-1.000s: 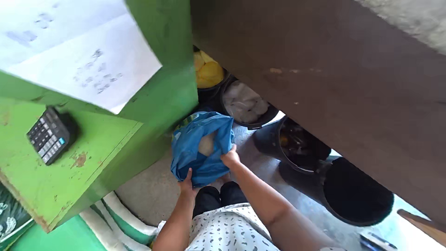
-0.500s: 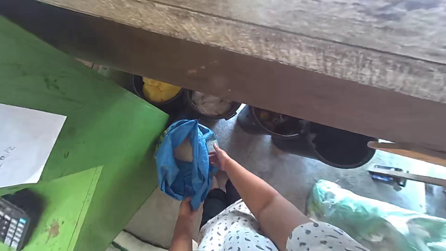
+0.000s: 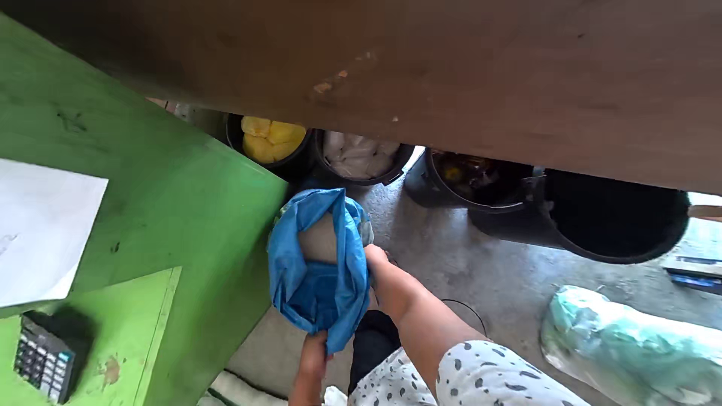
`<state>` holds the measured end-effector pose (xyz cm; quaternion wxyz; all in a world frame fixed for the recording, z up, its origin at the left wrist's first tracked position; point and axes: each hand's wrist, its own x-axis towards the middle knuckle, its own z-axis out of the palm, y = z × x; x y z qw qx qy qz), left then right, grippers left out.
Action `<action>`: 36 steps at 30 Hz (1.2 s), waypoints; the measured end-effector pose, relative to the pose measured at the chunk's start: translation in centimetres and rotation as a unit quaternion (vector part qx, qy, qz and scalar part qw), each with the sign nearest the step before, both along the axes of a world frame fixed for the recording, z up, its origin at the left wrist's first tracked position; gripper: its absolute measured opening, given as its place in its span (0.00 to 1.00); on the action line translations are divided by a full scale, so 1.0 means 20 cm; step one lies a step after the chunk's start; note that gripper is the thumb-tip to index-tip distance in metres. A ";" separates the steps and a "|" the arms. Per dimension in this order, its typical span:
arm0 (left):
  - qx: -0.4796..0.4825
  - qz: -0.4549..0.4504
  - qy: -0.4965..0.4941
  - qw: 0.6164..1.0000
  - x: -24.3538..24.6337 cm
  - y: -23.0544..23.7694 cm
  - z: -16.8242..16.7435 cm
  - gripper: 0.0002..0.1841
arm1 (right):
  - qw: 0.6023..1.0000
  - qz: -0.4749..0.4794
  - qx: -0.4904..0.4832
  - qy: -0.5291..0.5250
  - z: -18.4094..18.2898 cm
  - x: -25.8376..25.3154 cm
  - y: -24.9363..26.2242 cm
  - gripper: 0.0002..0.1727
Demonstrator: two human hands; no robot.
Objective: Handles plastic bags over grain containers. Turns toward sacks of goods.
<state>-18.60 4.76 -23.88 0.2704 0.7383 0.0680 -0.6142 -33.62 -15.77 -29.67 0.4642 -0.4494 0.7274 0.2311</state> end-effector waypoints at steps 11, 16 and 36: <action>-0.042 -0.076 -0.110 0.990 0.37 -0.05 0.37 0.10 | 0.970 0.095 -0.072 -0.214 -0.09 0.11 0.45 0.26; -0.037 -0.014 -0.110 0.993 0.36 0.04 0.26 0.09 | 0.948 0.174 0.042 -0.263 -0.21 0.02 0.27 0.30; -0.007 -0.632 -0.392 0.668 0.52 -0.49 0.13 0.34 | 0.769 0.571 -0.265 -0.112 0.31 0.47 -0.47 0.29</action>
